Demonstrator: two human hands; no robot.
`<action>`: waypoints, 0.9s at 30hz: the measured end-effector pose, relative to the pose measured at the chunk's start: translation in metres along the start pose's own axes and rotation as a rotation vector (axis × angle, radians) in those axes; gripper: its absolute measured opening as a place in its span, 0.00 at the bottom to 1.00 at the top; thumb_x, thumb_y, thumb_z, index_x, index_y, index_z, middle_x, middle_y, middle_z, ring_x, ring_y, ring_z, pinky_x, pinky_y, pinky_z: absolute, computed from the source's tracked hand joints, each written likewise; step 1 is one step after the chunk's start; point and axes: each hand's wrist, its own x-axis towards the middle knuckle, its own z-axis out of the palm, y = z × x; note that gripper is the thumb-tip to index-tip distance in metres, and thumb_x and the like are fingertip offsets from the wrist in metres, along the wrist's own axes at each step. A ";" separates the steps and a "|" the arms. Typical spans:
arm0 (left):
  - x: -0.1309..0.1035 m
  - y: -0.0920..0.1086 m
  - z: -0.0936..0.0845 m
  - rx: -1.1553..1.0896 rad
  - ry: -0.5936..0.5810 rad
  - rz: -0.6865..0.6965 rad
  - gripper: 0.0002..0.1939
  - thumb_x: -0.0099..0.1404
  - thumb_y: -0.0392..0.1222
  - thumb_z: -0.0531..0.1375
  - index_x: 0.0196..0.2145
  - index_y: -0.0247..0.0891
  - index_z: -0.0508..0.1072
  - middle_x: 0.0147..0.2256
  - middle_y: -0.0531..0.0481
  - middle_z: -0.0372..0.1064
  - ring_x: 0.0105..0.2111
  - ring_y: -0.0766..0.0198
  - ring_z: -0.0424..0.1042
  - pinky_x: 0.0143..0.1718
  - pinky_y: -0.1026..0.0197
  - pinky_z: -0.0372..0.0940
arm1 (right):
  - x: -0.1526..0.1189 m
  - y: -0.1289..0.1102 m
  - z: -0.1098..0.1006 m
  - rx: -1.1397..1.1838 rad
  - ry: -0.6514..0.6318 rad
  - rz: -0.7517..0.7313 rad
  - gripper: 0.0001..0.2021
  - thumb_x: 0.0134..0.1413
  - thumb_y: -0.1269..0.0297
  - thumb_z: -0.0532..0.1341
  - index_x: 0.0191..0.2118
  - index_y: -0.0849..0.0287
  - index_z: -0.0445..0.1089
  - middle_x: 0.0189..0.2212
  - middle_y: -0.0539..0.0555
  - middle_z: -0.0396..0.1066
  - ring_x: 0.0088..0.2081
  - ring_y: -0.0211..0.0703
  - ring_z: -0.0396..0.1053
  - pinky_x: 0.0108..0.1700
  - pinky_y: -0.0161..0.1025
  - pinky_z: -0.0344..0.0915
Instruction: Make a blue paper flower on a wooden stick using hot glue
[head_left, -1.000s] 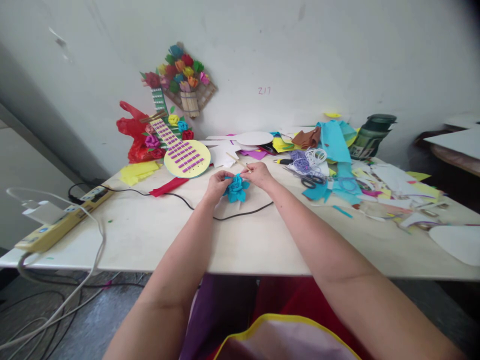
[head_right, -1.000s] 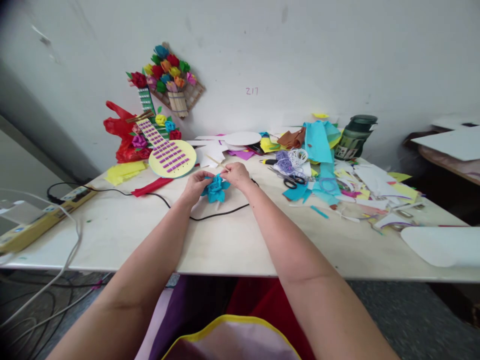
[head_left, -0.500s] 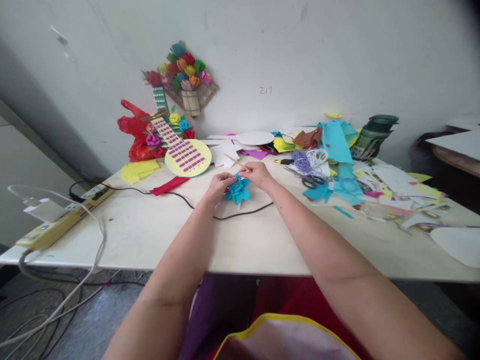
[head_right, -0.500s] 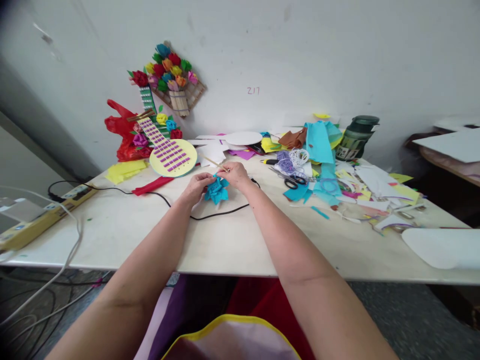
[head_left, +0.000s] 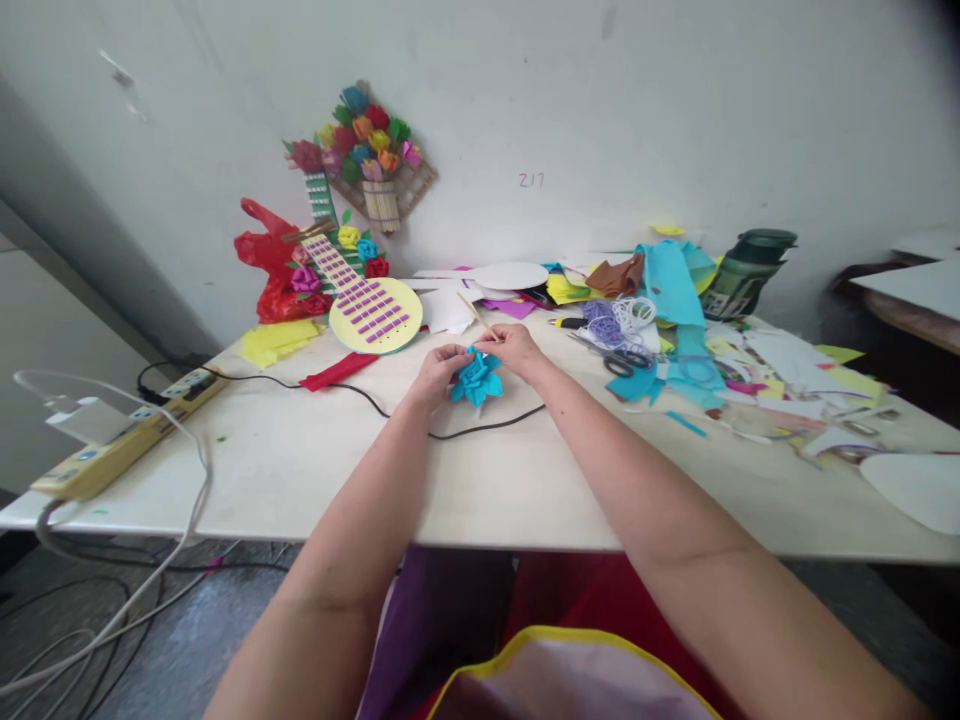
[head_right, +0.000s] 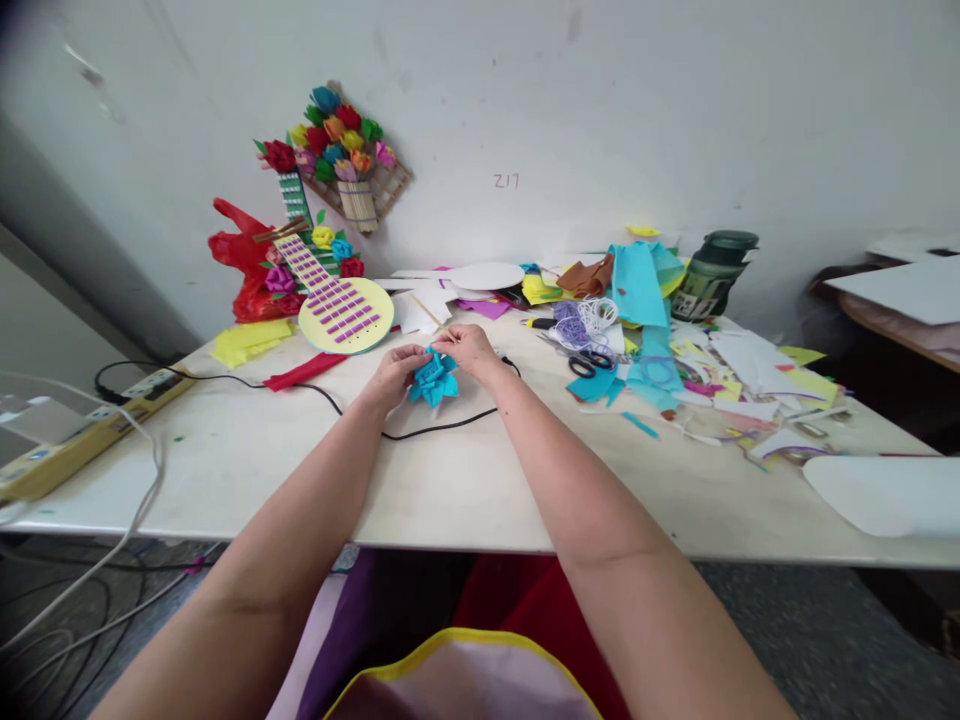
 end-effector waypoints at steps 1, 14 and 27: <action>0.000 0.000 0.000 -0.002 -0.008 -0.017 0.15 0.45 0.47 0.68 0.25 0.35 0.69 0.18 0.56 0.62 0.16 0.72 0.59 0.18 0.67 0.51 | 0.000 0.000 0.000 0.006 -0.002 0.002 0.10 0.33 0.60 0.65 0.23 0.62 0.69 0.19 0.46 0.64 0.24 0.34 0.59 0.30 0.35 0.57; 0.000 0.002 0.001 0.037 0.001 0.049 0.16 0.45 0.49 0.68 0.21 0.34 0.69 0.16 0.56 0.58 0.16 0.73 0.56 0.18 0.66 0.49 | -0.002 -0.001 0.003 0.054 0.032 0.017 0.08 0.35 0.62 0.65 0.23 0.62 0.71 0.21 0.48 0.67 0.26 0.37 0.63 0.33 0.37 0.62; -0.003 0.008 -0.002 0.084 -0.005 0.104 0.23 0.42 0.57 0.70 0.18 0.35 0.67 0.16 0.56 0.58 0.17 0.73 0.54 0.19 0.66 0.49 | 0.003 -0.004 -0.011 -0.114 -0.021 -0.110 0.23 0.53 0.44 0.53 0.31 0.61 0.72 0.20 0.49 0.63 0.26 0.38 0.62 0.33 0.36 0.60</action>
